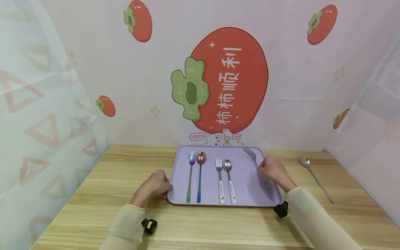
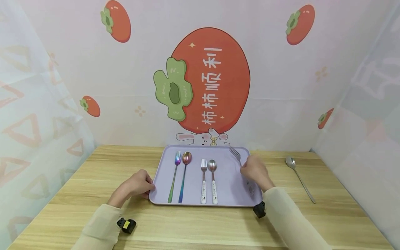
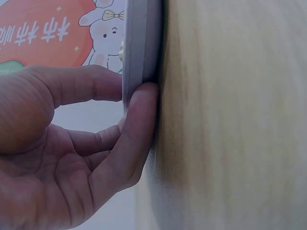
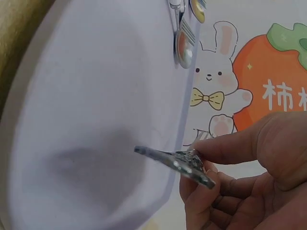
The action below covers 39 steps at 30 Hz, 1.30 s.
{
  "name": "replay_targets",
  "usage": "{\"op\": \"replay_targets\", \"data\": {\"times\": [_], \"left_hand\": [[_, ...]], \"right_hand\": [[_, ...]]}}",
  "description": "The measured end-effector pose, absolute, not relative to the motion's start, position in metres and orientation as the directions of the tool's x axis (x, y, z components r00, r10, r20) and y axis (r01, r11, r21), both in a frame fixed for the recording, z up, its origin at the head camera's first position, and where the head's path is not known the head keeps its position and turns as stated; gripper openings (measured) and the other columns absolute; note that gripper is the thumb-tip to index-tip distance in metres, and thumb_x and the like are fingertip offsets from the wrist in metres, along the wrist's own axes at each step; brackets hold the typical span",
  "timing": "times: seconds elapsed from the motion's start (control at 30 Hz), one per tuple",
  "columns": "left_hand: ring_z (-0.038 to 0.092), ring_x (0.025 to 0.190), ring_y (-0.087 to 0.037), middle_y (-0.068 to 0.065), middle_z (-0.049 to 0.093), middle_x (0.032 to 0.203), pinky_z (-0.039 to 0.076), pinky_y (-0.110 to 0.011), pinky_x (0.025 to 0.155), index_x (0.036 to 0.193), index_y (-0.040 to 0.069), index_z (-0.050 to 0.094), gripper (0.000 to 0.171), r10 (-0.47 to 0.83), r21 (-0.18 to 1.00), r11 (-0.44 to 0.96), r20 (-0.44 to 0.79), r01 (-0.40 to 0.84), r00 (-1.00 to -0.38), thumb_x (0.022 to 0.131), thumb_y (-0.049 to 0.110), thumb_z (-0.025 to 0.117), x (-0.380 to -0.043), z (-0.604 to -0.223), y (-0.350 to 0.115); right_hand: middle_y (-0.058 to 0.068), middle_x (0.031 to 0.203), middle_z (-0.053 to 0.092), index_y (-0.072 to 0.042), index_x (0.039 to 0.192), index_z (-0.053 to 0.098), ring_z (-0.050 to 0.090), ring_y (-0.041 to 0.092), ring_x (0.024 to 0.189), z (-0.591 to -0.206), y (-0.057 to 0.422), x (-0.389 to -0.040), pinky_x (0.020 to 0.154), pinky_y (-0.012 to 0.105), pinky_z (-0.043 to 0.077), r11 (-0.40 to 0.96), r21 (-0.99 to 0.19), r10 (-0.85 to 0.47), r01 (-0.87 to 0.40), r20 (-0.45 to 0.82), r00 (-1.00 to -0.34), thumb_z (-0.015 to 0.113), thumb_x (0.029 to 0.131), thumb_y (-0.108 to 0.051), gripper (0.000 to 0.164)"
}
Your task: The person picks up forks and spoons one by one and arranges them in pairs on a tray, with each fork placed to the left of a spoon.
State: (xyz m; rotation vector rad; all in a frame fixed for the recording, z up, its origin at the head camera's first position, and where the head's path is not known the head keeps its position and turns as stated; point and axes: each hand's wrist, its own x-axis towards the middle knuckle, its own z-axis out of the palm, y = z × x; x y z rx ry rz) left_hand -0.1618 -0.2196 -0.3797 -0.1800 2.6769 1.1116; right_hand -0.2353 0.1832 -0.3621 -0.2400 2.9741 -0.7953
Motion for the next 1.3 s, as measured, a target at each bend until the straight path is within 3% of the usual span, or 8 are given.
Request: {"op": "replay_targets", "data": {"times": [0.13, 0.5, 0.7, 0.93, 1.3], "left_hand": [[0.063, 0.056, -0.018, -0.013, 0.062, 0.069, 0.056, -0.027, 0.052, 0.077, -0.002, 0.06, 0.01, -0.023, 0.677, 0.707, -0.266, -0.204, -0.964, 0.086, -0.003, 0.065, -0.161, -0.379, -0.219], [0.063, 0.057, -0.018, -0.014, 0.062, 0.069, 0.057, -0.027, 0.053, 0.077, -0.003, 0.06, 0.01, -0.028, 0.676, 0.705, -0.276, -0.215, -0.961, 0.086, -0.003, 0.065, -0.163, -0.381, -0.22], [0.063, 0.057, -0.018, -0.014, 0.062, 0.07, 0.057, -0.027, 0.053, 0.08, -0.003, 0.059, 0.009, -0.023, 0.679, 0.704, -0.27, -0.208, -0.962, 0.087, -0.003, 0.065, -0.161, -0.379, -0.219], [0.063, 0.055, -0.018, -0.014, 0.062, 0.069, 0.057, -0.027, 0.052, 0.079, -0.003, 0.059, 0.01, -0.017, 0.679, 0.707, -0.261, -0.196, -0.965, 0.087, -0.003, 0.065, -0.161, -0.378, -0.219], [0.063, 0.056, -0.018, -0.014, 0.062, 0.07, 0.057, -0.028, 0.052, 0.079, -0.004, 0.059, 0.01, -0.011, 0.678, 0.71, -0.256, -0.188, -0.967, 0.087, -0.003, 0.065, -0.16, -0.378, -0.219]], "right_hand": [[-0.003, 0.056, 0.053, -0.004, 0.062, 0.067, 0.047, 0.014, 0.053, -0.366, 0.18, -0.234, 0.047, 0.025, 0.036, 0.851, -0.504, -0.169, -0.147, 0.003, -0.986, 0.06, 0.078, -0.003, 0.018], [0.003, 0.067, 0.064, -0.005, 0.063, 0.068, 0.055, 0.017, 0.058, -0.374, 0.168, -0.232, 0.051, 0.028, 0.044, 0.856, -0.499, -0.157, -0.134, -0.005, -0.988, 0.062, 0.078, -0.003, 0.016], [0.005, 0.065, 0.061, -0.003, 0.069, 0.069, 0.053, 0.016, 0.056, -0.378, 0.162, -0.233, 0.049, 0.025, 0.041, 0.851, -0.522, -0.116, -0.056, -0.083, -0.99, 0.062, 0.082, -0.003, 0.015], [0.001, 0.054, 0.054, -0.004, 0.063, 0.067, 0.048, 0.012, 0.049, -0.382, 0.158, -0.234, 0.046, 0.023, 0.036, 0.843, -0.537, -0.1, -0.037, -0.088, -0.991, 0.06, 0.082, -0.003, 0.02], [0.005, 0.06, 0.062, 0.001, 0.076, 0.073, 0.058, 0.015, 0.053, -0.382, 0.155, -0.232, 0.049, 0.025, 0.044, 0.816, -0.578, -0.08, 0.002, -0.116, -0.99, 0.062, 0.087, -0.005, 0.016]]}}
